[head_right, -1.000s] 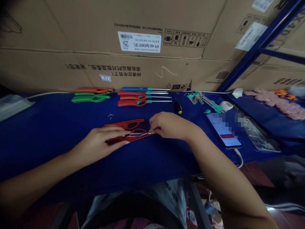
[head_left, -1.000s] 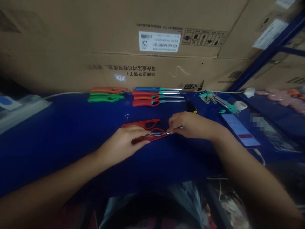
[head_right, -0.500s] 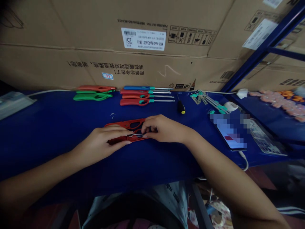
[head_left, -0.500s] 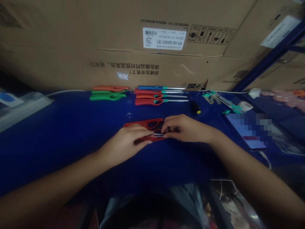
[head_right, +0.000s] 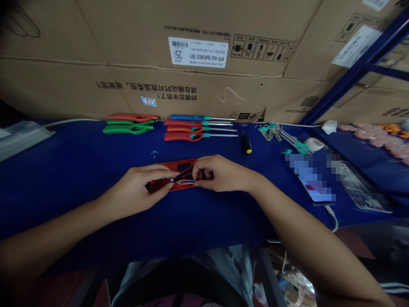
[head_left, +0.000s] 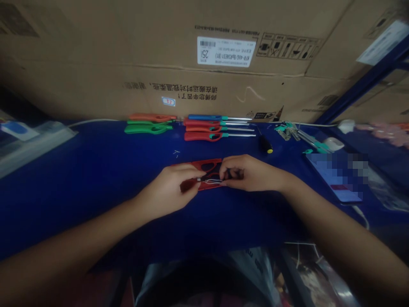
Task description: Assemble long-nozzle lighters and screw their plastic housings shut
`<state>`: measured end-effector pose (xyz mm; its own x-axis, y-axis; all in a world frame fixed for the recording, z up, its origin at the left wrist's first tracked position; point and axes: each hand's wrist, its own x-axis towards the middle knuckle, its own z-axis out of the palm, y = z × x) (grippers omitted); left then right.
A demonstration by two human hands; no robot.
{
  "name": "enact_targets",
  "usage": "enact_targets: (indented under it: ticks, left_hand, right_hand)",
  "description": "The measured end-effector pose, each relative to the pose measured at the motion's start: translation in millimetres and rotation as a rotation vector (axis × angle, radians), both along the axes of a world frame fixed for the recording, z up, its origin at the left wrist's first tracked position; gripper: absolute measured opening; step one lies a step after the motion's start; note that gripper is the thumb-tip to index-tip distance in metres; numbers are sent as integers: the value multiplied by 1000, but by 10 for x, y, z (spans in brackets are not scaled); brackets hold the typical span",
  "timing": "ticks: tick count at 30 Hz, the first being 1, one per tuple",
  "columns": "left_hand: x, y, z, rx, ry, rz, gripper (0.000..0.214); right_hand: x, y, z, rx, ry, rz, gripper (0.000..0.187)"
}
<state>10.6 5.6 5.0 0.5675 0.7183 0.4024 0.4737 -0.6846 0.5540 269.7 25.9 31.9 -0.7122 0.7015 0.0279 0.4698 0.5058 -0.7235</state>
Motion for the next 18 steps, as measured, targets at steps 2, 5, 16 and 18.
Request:
enact_targets:
  ticks: [2,5,16,18]
  left_hand:
    - [-4,17,-14,18,-6,-6,25]
    - [-1,33,-36,20,-60,4,21]
    - [12,3,37,27,-134,48,15]
    - [16,-2,48,12,-163,54,14]
  right_hand:
    - [-2,-2,-1,-10,0,-5,8]
    - [-1,-2,-1,-18,-10,-12,9]
    - [1,-5,-6,-98,16,-25,10]
    - [-4,-6,-8,-105,26,-17,15]
